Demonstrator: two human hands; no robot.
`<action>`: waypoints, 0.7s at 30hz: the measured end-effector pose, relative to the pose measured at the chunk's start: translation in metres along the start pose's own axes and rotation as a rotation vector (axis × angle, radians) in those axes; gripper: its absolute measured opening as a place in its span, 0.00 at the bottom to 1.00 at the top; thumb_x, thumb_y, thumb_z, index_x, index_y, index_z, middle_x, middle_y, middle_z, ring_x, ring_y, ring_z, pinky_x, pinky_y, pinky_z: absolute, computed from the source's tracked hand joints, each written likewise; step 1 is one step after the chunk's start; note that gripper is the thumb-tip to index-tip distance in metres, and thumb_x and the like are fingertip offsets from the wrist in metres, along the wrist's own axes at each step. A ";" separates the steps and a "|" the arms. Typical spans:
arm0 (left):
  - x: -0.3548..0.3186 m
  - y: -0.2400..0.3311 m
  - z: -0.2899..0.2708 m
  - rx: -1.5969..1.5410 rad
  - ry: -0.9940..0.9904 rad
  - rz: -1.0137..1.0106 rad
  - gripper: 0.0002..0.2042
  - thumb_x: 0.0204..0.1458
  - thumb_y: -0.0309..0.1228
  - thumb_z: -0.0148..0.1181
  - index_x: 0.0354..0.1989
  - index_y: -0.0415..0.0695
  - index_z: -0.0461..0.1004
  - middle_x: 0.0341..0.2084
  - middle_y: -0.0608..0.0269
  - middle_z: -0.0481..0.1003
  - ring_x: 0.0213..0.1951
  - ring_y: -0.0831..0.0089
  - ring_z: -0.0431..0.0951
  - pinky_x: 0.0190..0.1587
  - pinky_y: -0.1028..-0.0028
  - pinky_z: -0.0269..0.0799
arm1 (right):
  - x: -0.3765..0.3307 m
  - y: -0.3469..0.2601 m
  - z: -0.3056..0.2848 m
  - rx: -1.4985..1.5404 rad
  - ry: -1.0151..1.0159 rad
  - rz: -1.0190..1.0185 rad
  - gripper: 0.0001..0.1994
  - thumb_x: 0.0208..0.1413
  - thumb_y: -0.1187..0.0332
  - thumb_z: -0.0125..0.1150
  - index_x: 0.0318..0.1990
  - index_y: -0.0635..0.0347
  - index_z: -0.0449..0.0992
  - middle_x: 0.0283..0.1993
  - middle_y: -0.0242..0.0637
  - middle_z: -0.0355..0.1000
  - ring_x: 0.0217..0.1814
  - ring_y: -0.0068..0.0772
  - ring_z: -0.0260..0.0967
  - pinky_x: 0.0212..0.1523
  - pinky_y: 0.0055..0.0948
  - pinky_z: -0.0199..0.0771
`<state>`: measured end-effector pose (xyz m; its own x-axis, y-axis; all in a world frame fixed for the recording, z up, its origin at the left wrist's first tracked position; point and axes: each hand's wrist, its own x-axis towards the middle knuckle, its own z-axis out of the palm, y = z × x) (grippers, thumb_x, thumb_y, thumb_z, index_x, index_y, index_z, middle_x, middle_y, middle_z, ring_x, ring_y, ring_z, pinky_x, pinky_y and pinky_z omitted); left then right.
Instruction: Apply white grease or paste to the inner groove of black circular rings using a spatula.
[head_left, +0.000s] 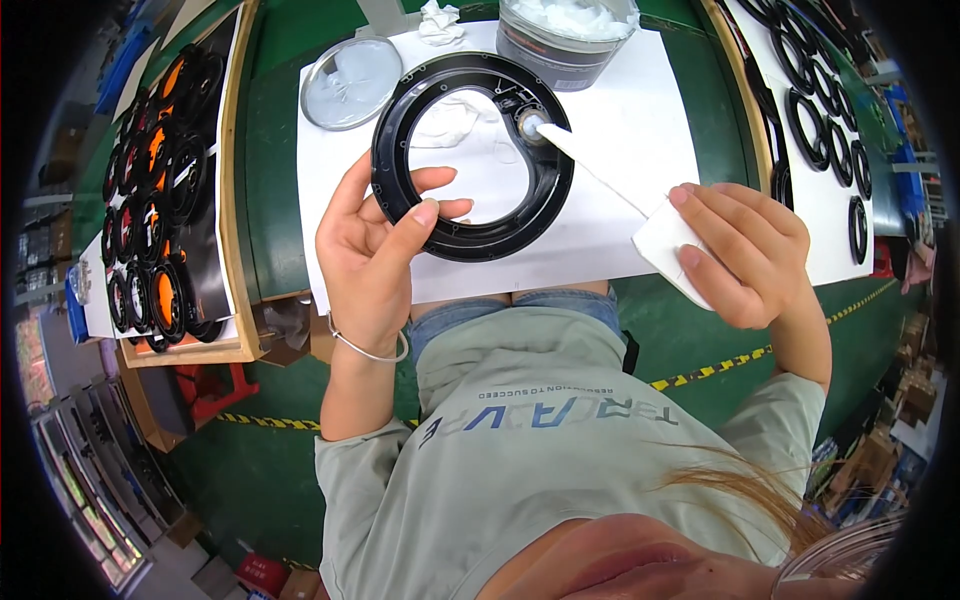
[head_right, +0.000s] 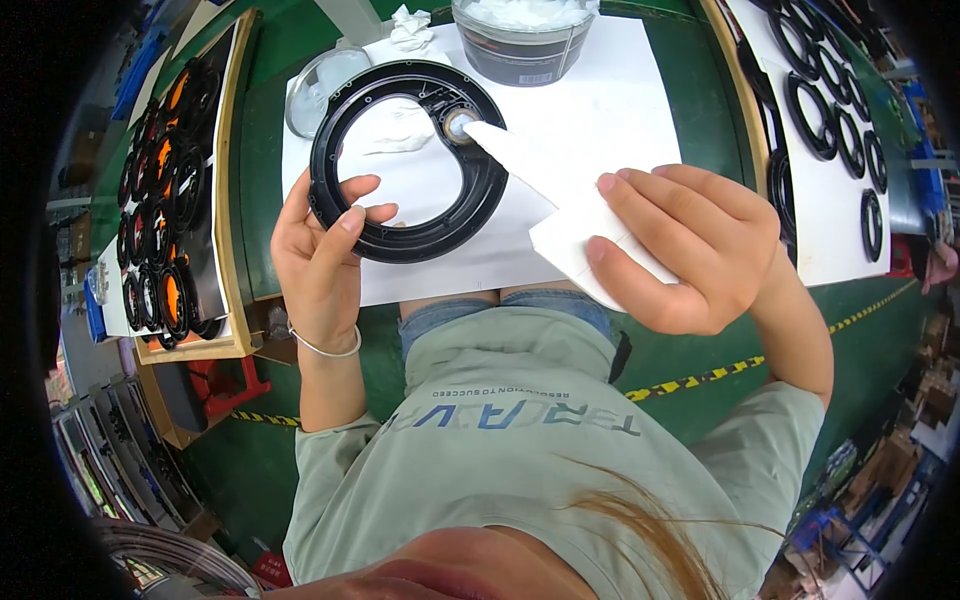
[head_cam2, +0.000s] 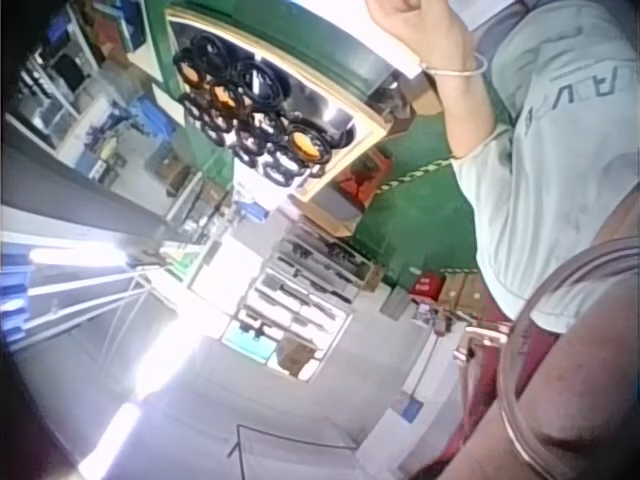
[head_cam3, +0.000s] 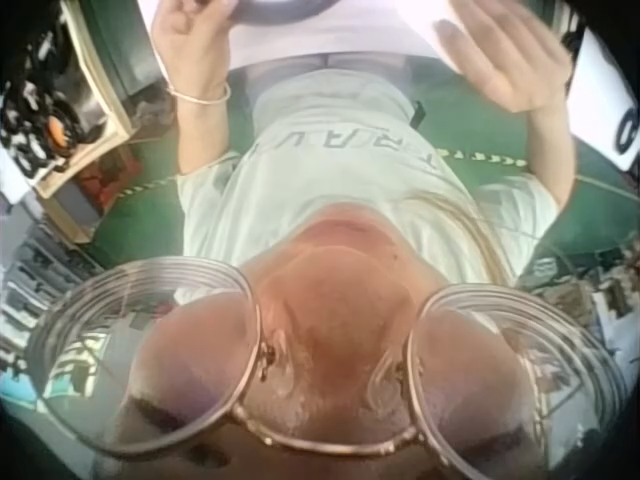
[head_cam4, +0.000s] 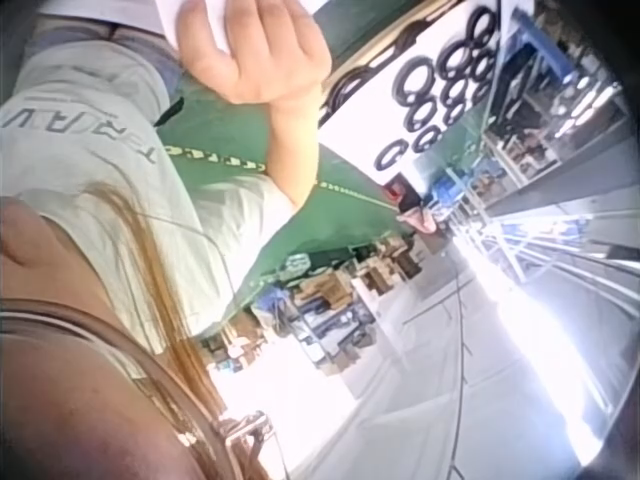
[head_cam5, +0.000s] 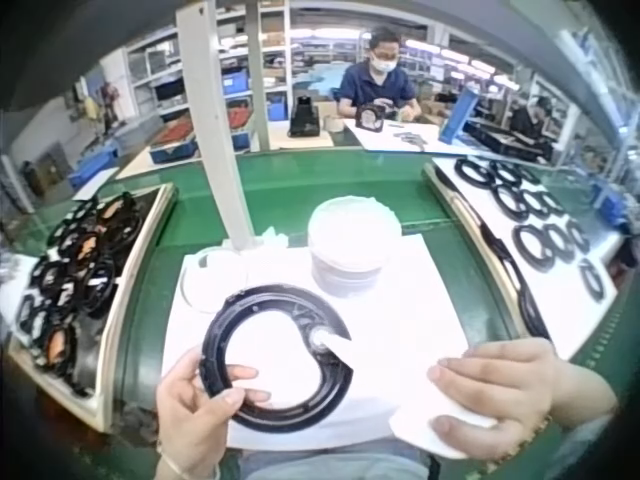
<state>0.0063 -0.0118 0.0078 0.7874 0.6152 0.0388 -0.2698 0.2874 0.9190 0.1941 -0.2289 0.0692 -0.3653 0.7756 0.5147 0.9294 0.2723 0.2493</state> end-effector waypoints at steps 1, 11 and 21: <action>0.000 0.000 0.001 0.000 -0.001 0.000 0.23 0.48 0.16 0.52 0.55 0.30 0.56 0.38 0.43 0.74 0.36 0.60 0.79 0.36 0.72 0.77 | -0.001 -0.001 0.001 0.013 0.006 0.004 0.14 0.41 0.76 0.58 0.36 0.61 0.61 0.35 0.54 0.73 0.31 0.44 0.74 0.30 0.31 0.75; -0.001 0.001 0.006 0.140 0.018 0.071 0.25 0.48 0.14 0.52 0.56 0.31 0.56 0.38 0.44 0.74 0.37 0.60 0.79 0.37 0.74 0.75 | -0.005 -0.001 -0.003 0.275 0.002 0.317 0.19 0.40 0.85 0.52 0.43 0.62 0.62 0.38 0.52 0.74 0.31 0.47 0.74 0.32 0.35 0.74; -0.001 0.000 0.006 0.108 0.016 0.066 0.25 0.48 0.15 0.52 0.56 0.31 0.55 0.38 0.43 0.74 0.37 0.60 0.78 0.38 0.73 0.75 | 0.003 -0.003 0.008 0.050 0.036 0.088 0.15 0.40 0.79 0.58 0.38 0.62 0.63 0.36 0.53 0.73 0.32 0.44 0.74 0.31 0.32 0.76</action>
<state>0.0085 -0.0165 0.0102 0.7606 0.6423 0.0949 -0.2588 0.1659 0.9516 0.1903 -0.2229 0.0635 -0.2832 0.7769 0.5624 0.9590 0.2327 0.1615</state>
